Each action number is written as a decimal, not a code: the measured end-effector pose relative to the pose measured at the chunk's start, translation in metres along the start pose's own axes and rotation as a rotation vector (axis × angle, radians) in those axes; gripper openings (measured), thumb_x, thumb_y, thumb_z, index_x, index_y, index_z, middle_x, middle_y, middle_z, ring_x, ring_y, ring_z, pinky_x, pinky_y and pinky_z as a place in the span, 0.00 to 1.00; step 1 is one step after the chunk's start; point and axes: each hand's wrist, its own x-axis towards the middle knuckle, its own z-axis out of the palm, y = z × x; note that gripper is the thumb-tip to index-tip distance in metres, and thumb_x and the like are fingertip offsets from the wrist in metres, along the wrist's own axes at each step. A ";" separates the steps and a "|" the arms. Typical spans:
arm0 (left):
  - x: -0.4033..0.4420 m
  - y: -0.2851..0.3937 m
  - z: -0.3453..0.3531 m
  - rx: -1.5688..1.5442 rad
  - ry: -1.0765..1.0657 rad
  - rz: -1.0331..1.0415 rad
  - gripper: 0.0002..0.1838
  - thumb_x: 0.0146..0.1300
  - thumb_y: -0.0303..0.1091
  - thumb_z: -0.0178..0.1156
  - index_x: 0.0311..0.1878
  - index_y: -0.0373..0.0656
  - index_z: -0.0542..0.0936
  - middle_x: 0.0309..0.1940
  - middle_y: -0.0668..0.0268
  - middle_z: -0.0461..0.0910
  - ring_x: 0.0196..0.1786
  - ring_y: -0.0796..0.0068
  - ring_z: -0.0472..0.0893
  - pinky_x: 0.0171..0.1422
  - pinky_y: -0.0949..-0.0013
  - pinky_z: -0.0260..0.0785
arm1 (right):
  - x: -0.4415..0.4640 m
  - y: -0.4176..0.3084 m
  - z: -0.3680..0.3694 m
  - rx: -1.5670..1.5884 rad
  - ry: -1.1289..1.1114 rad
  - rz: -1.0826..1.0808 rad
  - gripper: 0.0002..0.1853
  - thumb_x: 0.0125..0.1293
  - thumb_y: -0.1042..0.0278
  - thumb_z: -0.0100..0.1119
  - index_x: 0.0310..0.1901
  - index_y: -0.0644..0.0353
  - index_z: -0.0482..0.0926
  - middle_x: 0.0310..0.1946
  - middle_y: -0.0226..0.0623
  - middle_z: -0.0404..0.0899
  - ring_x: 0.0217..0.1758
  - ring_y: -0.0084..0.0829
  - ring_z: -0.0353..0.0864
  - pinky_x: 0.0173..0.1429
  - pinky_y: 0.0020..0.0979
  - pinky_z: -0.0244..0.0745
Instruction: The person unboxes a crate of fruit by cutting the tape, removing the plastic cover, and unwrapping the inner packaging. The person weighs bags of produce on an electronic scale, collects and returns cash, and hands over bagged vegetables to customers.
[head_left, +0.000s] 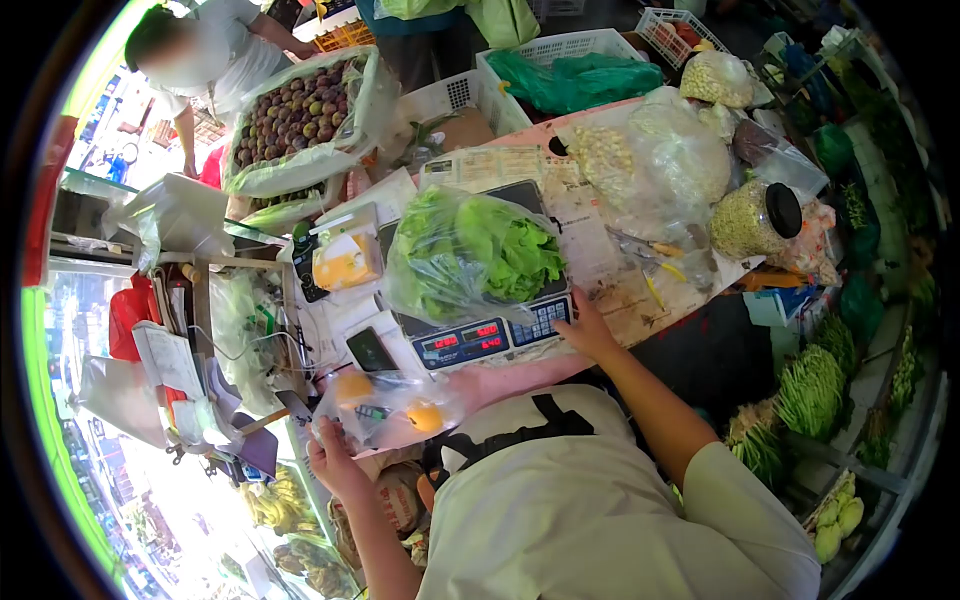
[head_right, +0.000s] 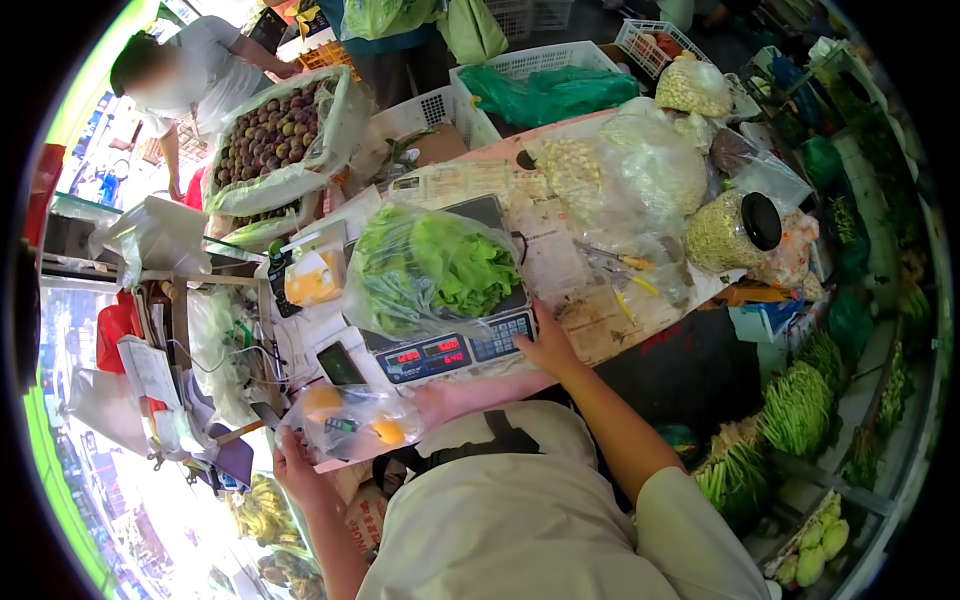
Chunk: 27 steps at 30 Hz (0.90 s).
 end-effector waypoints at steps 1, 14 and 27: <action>-0.001 0.003 0.002 0.000 -0.001 -0.003 0.16 0.73 0.46 0.64 0.35 0.43 0.81 0.24 0.78 0.74 0.25 0.89 0.68 0.29 0.79 0.58 | 0.000 -0.005 -0.001 -0.015 -0.018 0.005 0.40 0.61 0.68 0.68 0.74 0.64 0.61 0.64 0.54 0.73 0.66 0.47 0.77 0.68 0.40 0.72; -0.005 0.000 -0.008 0.134 0.033 0.076 0.18 0.74 0.47 0.63 0.34 0.41 0.82 0.26 0.76 0.76 0.26 0.90 0.68 0.29 0.79 0.57 | 0.002 0.004 -0.018 0.183 -0.159 0.129 0.36 0.71 0.68 0.63 0.76 0.55 0.58 0.58 0.51 0.79 0.58 0.37 0.83 0.55 0.35 0.78; -0.027 -0.002 0.038 0.497 0.047 0.798 0.39 0.63 0.34 0.73 0.71 0.38 0.63 0.65 0.53 0.68 0.67 0.59 0.70 0.71 0.54 0.65 | 0.060 -0.151 -0.056 -0.256 0.124 -0.430 0.53 0.60 0.51 0.76 0.78 0.64 0.54 0.73 0.58 0.61 0.79 0.49 0.61 0.79 0.46 0.58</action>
